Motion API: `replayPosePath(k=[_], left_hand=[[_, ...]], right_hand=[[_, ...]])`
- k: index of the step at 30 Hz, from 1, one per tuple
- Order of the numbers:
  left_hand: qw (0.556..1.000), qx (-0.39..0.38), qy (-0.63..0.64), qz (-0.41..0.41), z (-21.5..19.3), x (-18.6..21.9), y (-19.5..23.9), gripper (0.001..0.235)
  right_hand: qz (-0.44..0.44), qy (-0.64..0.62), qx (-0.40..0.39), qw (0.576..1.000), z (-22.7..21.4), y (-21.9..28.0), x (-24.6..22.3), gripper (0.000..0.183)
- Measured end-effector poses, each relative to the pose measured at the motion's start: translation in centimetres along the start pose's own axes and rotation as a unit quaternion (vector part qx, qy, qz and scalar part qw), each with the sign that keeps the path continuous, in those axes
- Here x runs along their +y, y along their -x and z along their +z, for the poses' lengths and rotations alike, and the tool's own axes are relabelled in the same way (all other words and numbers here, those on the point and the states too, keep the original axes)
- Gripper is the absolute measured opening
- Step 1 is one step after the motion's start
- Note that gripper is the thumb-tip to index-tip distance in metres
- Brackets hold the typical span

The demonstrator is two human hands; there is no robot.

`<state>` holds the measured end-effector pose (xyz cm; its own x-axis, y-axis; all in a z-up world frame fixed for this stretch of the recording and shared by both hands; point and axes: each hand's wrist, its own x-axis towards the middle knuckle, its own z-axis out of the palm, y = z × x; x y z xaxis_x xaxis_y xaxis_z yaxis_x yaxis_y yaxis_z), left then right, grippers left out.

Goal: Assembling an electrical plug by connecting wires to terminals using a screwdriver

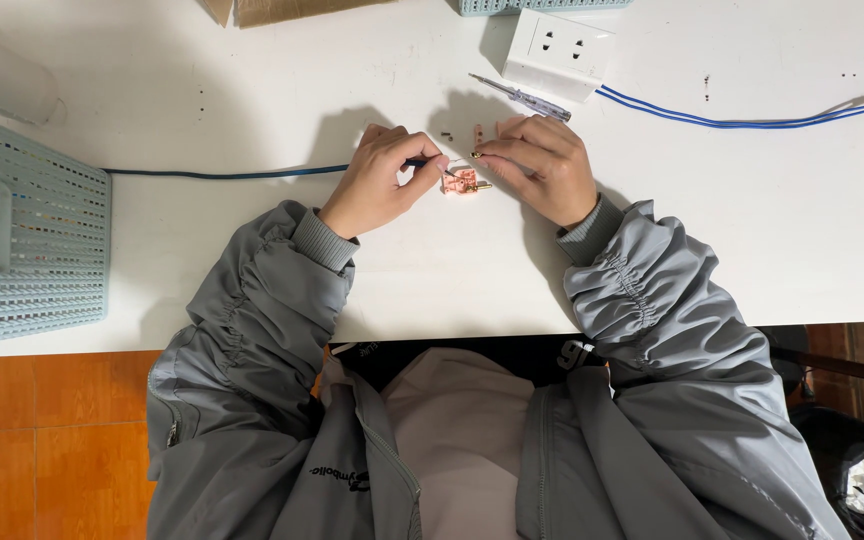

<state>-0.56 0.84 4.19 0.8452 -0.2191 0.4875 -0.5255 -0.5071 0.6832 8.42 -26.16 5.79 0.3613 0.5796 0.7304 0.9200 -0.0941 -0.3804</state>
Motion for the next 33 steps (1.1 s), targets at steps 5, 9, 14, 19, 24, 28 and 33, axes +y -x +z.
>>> replayPosePath(k=[5, 9, 14, 19, 24, 28, 33], left_hand=[[1.000, -0.002, -0.011, -0.003, 0.2, 0.0, 0.0, 0.018], [1.000, -0.001, -0.018, -0.002, 0.2, 0.1, 0.0, 0.018], [1.000, -0.006, -0.015, -0.007, 0.6, -0.3, 0.1, 0.017], [0.999, -0.036, -0.017, -0.026, 0.9, -0.6, 0.4, 0.018], [0.997, -0.068, -0.032, -0.037, 1.1, -1.0, 0.5, 0.019], [0.995, -0.076, -0.039, -0.043, 1.1, -0.9, 0.6, 0.018], [0.994, -0.082, -0.057, -0.034, 1.2, -1.1, 0.7, 0.018]], right_hand=[[-0.004, 0.009, -0.005, 1.000, 0.0, -0.3, -0.3, 0.005], [-0.005, 0.017, -0.017, 1.000, 0.0, -0.3, -0.3, 0.007], [-0.002, 0.022, -0.026, 0.999, 0.3, -0.3, -0.3, 0.006], [0.008, 0.022, -0.048, 0.999, 0.7, 0.7, 0.5, 0.007], [0.051, 0.022, -0.090, 0.994, 0.9, 1.8, 1.5, 0.008], [0.048, 0.026, -0.097, 0.994, 0.8, 1.6, 1.5, 0.008], [0.049, 0.034, -0.116, 0.992, 1.0, 2.4, 2.4, 0.008]])
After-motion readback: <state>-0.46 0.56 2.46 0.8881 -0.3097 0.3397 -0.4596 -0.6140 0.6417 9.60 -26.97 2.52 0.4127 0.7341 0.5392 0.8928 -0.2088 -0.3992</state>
